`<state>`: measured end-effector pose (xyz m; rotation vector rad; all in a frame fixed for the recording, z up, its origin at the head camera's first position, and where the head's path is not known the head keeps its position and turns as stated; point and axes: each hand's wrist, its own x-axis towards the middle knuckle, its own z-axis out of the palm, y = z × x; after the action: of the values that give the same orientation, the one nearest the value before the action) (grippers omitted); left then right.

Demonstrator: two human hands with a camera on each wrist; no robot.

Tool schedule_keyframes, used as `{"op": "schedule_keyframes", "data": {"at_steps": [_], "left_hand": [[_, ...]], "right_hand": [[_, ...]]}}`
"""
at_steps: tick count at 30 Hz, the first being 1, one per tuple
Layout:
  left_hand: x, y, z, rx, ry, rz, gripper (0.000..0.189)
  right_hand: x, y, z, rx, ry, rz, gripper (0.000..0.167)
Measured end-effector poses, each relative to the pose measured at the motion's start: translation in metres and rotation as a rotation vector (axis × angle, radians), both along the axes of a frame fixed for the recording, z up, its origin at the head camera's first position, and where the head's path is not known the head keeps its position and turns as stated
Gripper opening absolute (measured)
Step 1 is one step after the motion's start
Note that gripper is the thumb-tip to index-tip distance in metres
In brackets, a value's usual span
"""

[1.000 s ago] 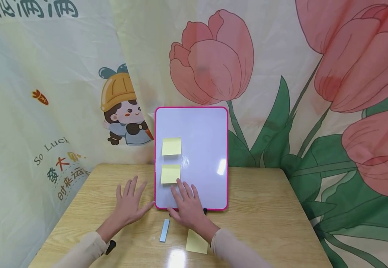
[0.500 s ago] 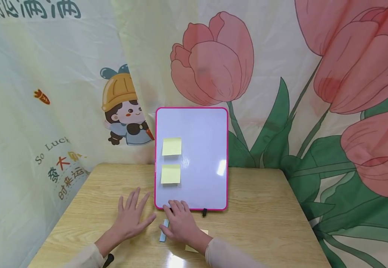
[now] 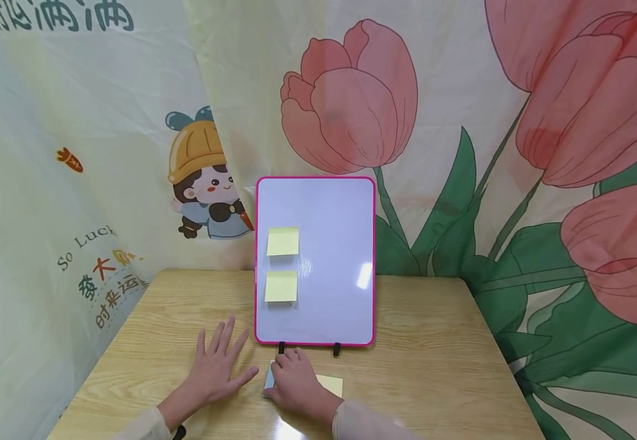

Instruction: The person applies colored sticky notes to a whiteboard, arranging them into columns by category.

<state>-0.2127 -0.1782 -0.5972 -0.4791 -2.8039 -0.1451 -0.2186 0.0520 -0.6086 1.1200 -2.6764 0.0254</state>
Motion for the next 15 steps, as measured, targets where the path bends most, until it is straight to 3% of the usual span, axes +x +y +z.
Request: {"op": "schedule_keyframes", "data": {"at_steps": [6,11,15], "left_hand": [[0.0042,0.0018,-0.0028,-0.017,-0.068,0.008,0.086],[0.0077,0.0025,-0.0044,0.0,-0.023,-0.019,0.083],[0.011,0.0035,-0.0071,0.014,-0.03,-0.038,0.082]], "right_hand": [[0.0028,-0.0013,-0.0042,0.042,0.048,0.03,0.059],[0.0053,-0.0031,-0.005,0.024,0.083,0.048,0.054],[0.0064,-0.0045,-0.0036,0.028,0.078,0.048,0.049]]}}
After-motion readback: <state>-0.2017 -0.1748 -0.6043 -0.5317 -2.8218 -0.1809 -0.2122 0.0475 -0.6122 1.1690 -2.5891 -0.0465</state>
